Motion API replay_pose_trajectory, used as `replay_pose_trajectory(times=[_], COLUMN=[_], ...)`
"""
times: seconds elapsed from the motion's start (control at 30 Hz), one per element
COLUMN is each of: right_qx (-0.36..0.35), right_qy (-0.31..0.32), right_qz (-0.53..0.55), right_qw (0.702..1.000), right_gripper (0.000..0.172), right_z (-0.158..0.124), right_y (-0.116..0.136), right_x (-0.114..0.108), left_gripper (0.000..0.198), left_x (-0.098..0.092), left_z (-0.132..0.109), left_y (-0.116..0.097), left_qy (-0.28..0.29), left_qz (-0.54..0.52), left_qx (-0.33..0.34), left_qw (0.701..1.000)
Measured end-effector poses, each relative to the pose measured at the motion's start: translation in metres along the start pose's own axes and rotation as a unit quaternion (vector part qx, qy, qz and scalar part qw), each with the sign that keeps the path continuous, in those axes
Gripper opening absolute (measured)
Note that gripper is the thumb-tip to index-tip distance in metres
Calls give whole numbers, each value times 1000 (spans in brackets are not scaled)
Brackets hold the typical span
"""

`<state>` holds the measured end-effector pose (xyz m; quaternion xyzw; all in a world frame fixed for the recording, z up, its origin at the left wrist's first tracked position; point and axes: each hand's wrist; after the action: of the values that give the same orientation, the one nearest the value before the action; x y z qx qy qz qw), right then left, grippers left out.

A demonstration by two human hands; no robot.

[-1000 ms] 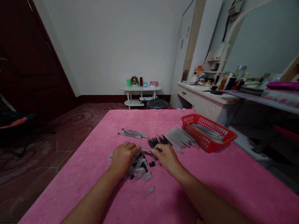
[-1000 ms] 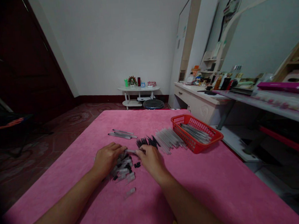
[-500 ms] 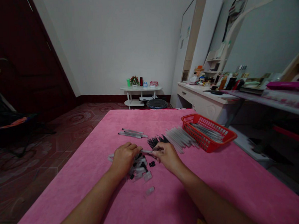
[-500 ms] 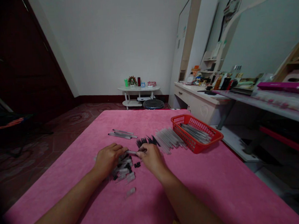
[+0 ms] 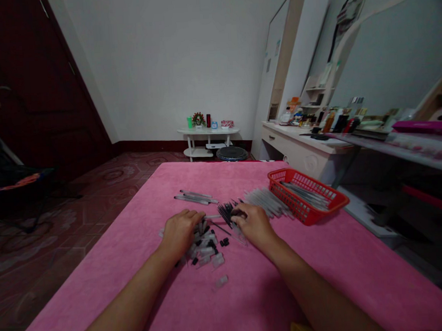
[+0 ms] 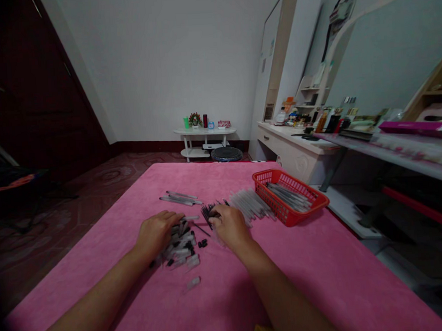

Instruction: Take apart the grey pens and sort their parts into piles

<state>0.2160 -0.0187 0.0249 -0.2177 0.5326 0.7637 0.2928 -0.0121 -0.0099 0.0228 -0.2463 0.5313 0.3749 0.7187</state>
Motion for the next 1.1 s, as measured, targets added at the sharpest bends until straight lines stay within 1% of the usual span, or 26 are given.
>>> replay_pose_trajectory(times=[0.03,0.1,0.2,0.3,0.4,0.47,0.53,0.6,0.7,0.8,0.87,0.93,1.0,1.03,1.07,1.1], right_qx=[5,15,20,4,-14,-5,26,64,102,108,107,114,141,163,190,216], right_qy=[-5,5,55,111,140,124,90,57,29,25,35,52,69,78,87,96], right_qz=[2,9,36,73,104,97,72,71,135,210,237,254,280,306,344,392], right_qw=[1000,1000,998,991,985,988,993,994,985,972,965,959,947,935,916,889], right_gripper=[13,12,12,17,22,16,7,11,18,24,21,14,11,13,15,19], right_z=[0,0,-8,-20,-30,-32,-30,-25,-19,-16,-15,-16,-16,-16,-15,-15], right_y=[0,1,7,19,30,33,30,24,15,12,12,13,14,14,15,16], right_x=[0,4,16,29,36,37,36,34,35,37,38,37,36,34,33,32], left_gripper=[45,44,41,41,41,41,41,42,43,39,34,29,28,30,34,38], left_x=[0,1,3,4,4,4,4,4,3,3,2,1,-1,-2,-4,-6], left_z=[0,0,-1,-2,-2,-2,-2,-2,-1,-1,0,1,2,2,1,1], left_y=[1,2,3,4,5,6,6,5,3,1,-1,-2,-3,-3,-4,-5], left_qy=[-5,-14,-27,-37,-39,-41,-45,-51,-58,-68,-77,-104,-165,-208,-254,-300], left_qz=[1,3,9,12,15,16,16,13,9,21,30,30,28,30,32,30], left_qx=[-5,-12,-22,-39,-44,-41,-36,-28,-4,25,46,73,91,91,87,78], left_qw=[1000,1000,999,998,998,998,998,998,998,997,995,991,982,973,963,950])
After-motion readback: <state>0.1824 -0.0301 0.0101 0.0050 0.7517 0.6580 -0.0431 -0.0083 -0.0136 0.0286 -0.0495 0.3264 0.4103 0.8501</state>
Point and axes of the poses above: each hand's wrist, its own z-axis towards the middle knuckle, its own x-axis out of the palm, y = z × x, and after that the axes turned 7 degrees about x, right-handed
